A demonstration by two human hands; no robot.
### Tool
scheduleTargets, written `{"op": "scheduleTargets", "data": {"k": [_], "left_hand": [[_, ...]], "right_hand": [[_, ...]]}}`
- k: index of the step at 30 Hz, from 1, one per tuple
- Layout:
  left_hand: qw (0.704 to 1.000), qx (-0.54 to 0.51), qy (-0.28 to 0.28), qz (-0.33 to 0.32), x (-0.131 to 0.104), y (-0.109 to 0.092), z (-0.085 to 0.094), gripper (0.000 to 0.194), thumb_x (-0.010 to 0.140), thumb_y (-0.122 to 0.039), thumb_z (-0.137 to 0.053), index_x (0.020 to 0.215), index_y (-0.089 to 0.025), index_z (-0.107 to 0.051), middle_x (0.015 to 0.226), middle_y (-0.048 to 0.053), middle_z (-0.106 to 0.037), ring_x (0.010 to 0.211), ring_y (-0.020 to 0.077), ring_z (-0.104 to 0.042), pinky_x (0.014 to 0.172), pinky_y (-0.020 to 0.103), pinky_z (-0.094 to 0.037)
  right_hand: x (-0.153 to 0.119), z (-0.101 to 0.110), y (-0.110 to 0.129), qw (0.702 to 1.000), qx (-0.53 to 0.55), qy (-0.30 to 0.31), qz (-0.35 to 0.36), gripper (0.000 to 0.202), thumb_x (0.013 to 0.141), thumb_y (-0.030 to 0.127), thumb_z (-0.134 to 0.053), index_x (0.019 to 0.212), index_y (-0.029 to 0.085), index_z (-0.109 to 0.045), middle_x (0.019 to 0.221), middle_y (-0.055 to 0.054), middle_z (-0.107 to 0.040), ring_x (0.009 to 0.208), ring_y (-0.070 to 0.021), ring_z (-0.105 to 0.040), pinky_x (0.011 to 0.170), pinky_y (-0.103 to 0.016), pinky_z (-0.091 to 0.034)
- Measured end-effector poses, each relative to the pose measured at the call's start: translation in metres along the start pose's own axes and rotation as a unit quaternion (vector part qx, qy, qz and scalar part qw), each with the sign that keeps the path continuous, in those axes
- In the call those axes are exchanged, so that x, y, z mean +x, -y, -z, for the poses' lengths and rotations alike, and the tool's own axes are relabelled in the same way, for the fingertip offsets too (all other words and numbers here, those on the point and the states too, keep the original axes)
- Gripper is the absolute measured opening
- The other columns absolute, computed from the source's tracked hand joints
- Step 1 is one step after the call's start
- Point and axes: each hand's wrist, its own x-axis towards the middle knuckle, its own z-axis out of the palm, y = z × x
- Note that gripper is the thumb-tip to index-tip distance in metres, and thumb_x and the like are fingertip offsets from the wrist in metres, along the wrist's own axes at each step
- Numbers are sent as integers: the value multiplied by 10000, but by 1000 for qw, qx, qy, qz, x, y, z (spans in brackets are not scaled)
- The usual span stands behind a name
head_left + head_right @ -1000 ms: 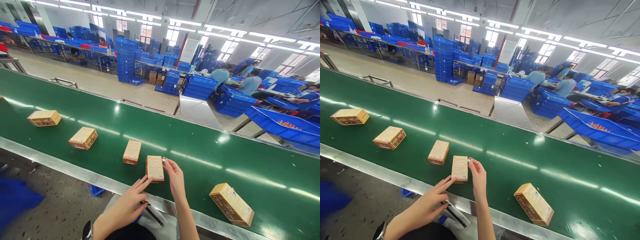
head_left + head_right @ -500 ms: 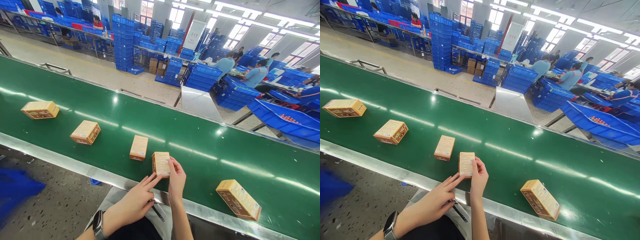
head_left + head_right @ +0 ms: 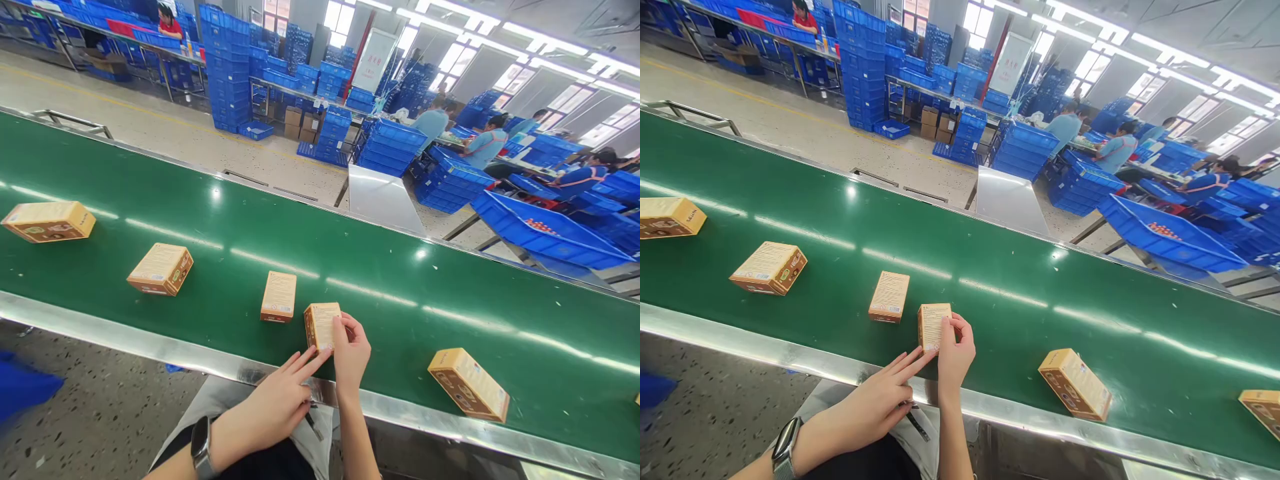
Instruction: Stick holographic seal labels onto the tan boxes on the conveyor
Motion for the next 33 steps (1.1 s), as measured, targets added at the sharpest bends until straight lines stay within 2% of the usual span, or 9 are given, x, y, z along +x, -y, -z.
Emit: {"op": "scheduleTargets", "data": {"k": [7, 12, 14, 16, 18, 20, 23, 27, 33], "left_hand": [[999, 9, 29, -19, 12, -1, -2, 224, 850, 8, -557, 735, -150, -668, 1641, 77, -192, 1487, 328, -292, 1208, 503, -362], [997, -76, 23, -23, 9, 1, 0, 200, 879, -42, -550, 750, -158, -650, 1618, 106, -309, 1465, 302, -367, 1194, 479, -348], [989, -146, -9, 33, 4, 2, 4, 194, 912, -137, -544, 742, -175, -631, 1434, 118, -585, 1284, 276, -578, 1056, 389, -468], [971, -205, -38, 115, -1, 2, 11, 276, 935, -259, -514, 674, -185, -565, 918, 62, -749, 852, 200, -681, 759, 271, -507], [956, -229, -58, 174, -5, 2, 19, 373, 945, -351, -469, 608, -190, -457, 559, -32, -525, 559, 126, -487, 547, 230, -360], [949, -234, -70, 197, -7, 1, 27, 403, 947, -400, -434, 605, -194, -386, 522, -65, -352, 521, 104, -327, 502, 240, -244], [940, -251, -80, 217, -5, -2, 36, 389, 927, -441, -424, 629, -199, -365, 557, -70, -293, 547, 106, -258, 506, 251, -194], [926, -289, -96, 225, -3, -7, 41, 392, 906, -490, -425, 643, -206, -364, 586, -61, -292, 573, 115, -253, 514, 252, -185], [914, -311, -112, 234, 0, -7, 42, 415, 901, -540, -418, 656, -207, -379, 606, -55, -292, 590, 123, -241, 529, 253, -198]], "right_hand": [[12, 9, 4, 996, -67, -45, 25, 338, 721, 522, -688, 833, 211, -620, 827, -80, -746, 788, -253, -677, 758, -358, -498], [27, 22, 13, 990, -101, -82, 48, 389, 725, 512, -674, 948, 211, -569, 720, -51, -739, 725, -254, -674, 724, -355, -472], [27, 31, 19, 989, -109, -80, 63, 392, 754, 532, -633, 965, 202, -593, 790, -82, -756, 778, -265, -683, 723, -358, -469], [22, 40, 26, 989, -111, -61, 81, 390, 786, 544, -604, 966, 200, -638, 913, -110, -766, 866, -274, -690, 729, -355, -479], [10, 48, 34, 985, -117, 5, 125, 338, 832, 521, -590, 930, 215, -693, 963, -100, -766, 901, -270, -695, 732, -351, -501], [-4, 51, 39, 965, -117, 121, 202, 247, 876, 454, -603, 892, 245, -735, 949, -73, -771, 890, -258, -707, 755, -352, -531], [-22, 48, 42, 908, -101, 267, 307, 138, 920, 343, -629, 937, 281, -750, 996, -52, -772, 927, -242, -711, 826, -368, -557], [-30, 38, 42, 880, -110, 304, 350, 112, 948, 298, -625, 948, 287, -737, 1010, -57, -764, 944, -249, -697, 832, -407, -566], [-32, 35, 44, 884, -89, 315, 334, 112, 931, 249, -620, 876, 286, -711, 1005, -62, -755, 980, -262, -679, 867, -433, -558]]}}
